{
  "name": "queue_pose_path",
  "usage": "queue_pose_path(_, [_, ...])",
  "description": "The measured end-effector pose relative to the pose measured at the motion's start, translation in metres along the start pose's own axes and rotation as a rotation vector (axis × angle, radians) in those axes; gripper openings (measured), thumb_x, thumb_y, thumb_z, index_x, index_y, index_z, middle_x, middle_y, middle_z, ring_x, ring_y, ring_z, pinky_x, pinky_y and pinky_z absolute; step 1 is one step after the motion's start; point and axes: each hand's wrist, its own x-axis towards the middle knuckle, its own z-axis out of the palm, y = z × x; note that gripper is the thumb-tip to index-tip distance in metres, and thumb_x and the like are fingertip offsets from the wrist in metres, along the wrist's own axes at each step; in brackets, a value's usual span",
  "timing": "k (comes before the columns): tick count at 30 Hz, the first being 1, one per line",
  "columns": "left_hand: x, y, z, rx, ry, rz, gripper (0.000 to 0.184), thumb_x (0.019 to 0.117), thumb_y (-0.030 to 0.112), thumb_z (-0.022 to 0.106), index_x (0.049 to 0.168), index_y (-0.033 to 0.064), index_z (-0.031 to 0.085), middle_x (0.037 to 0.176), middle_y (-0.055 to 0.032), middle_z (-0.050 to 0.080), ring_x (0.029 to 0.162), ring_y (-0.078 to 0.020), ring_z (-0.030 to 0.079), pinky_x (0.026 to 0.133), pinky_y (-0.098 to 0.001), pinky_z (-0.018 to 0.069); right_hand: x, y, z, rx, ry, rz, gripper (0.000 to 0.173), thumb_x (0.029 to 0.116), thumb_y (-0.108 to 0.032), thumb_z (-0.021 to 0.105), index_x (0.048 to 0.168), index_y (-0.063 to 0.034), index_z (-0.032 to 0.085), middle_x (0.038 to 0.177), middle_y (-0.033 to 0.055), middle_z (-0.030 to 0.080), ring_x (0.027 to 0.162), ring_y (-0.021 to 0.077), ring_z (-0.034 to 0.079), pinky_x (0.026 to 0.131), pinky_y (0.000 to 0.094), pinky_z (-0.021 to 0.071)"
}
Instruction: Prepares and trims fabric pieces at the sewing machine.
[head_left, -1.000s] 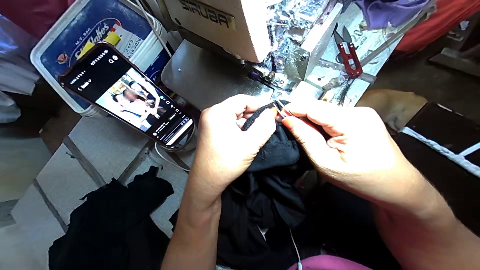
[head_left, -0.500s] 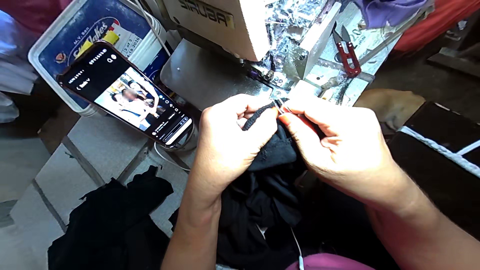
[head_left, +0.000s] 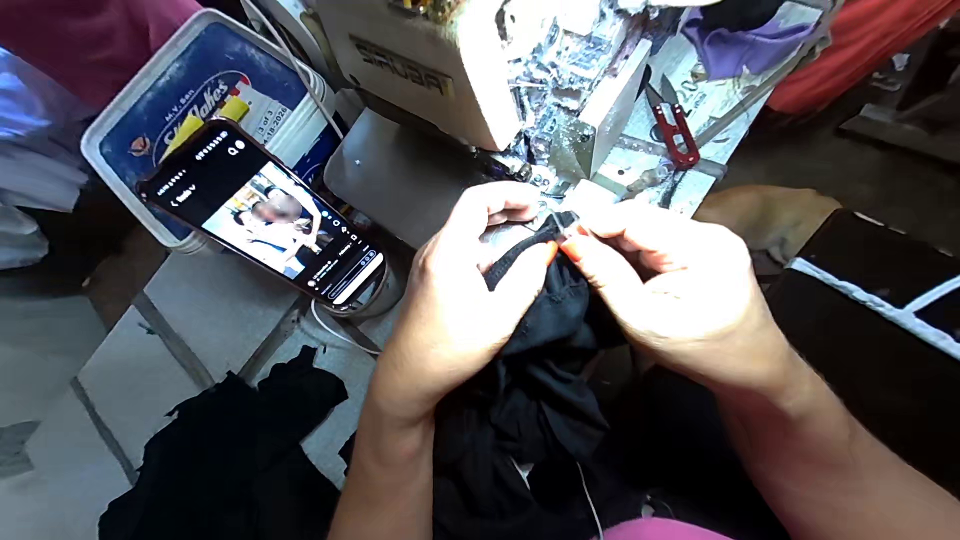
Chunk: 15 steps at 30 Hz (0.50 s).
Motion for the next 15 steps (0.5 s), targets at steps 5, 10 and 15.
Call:
queue_pose_path(5, [-0.002, 0.004, 0.003, 0.088, -0.042, 0.008, 0.021, 0.0943, 0.006, 0.064, 0.114, 0.0007, 0.070, 0.096, 0.0016, 0.072, 0.087, 0.0041, 0.065, 0.079, -0.0118, 0.0539, 0.000, -0.001, 0.003, -0.137, 0.087, -0.092, 0.018, 0.0959, -0.009, 0.066, 0.106, 0.0045, 0.074, 0.096, 0.0085, 0.074, 0.092, -0.0020, 0.066, 0.084, 0.0099, 0.0508])
queue_pose_path(10, [-0.006, 0.006, 0.010, 0.324, 0.014, 0.031, 0.017, 0.0928, 0.013, 0.063, 0.103, 0.0066, 0.075, 0.085, 0.0042, 0.069, 0.078, 0.0065, 0.061, 0.069, -0.0095, 0.0480, 0.001, 0.002, 0.007, -0.224, 0.114, -0.184, 0.016, 0.0964, -0.006, 0.064, 0.103, 0.0044, 0.075, 0.091, 0.0111, 0.073, 0.089, 0.0065, 0.068, 0.080, 0.0158, 0.0512])
queue_pose_path(15, [-0.006, 0.007, 0.009, 0.356, -0.003, 0.052, 0.020, 0.0916, 0.012, 0.063, 0.105, 0.0055, 0.076, 0.085, 0.0032, 0.069, 0.076, 0.0066, 0.060, 0.069, -0.0087, 0.0466, 0.001, -0.001, 0.011, -0.132, 0.159, -0.102, 0.015, 0.0972, -0.005, 0.062, 0.098, 0.0053, 0.073, 0.090, 0.0075, 0.069, 0.089, -0.0014, 0.062, 0.081, 0.0093, 0.0477])
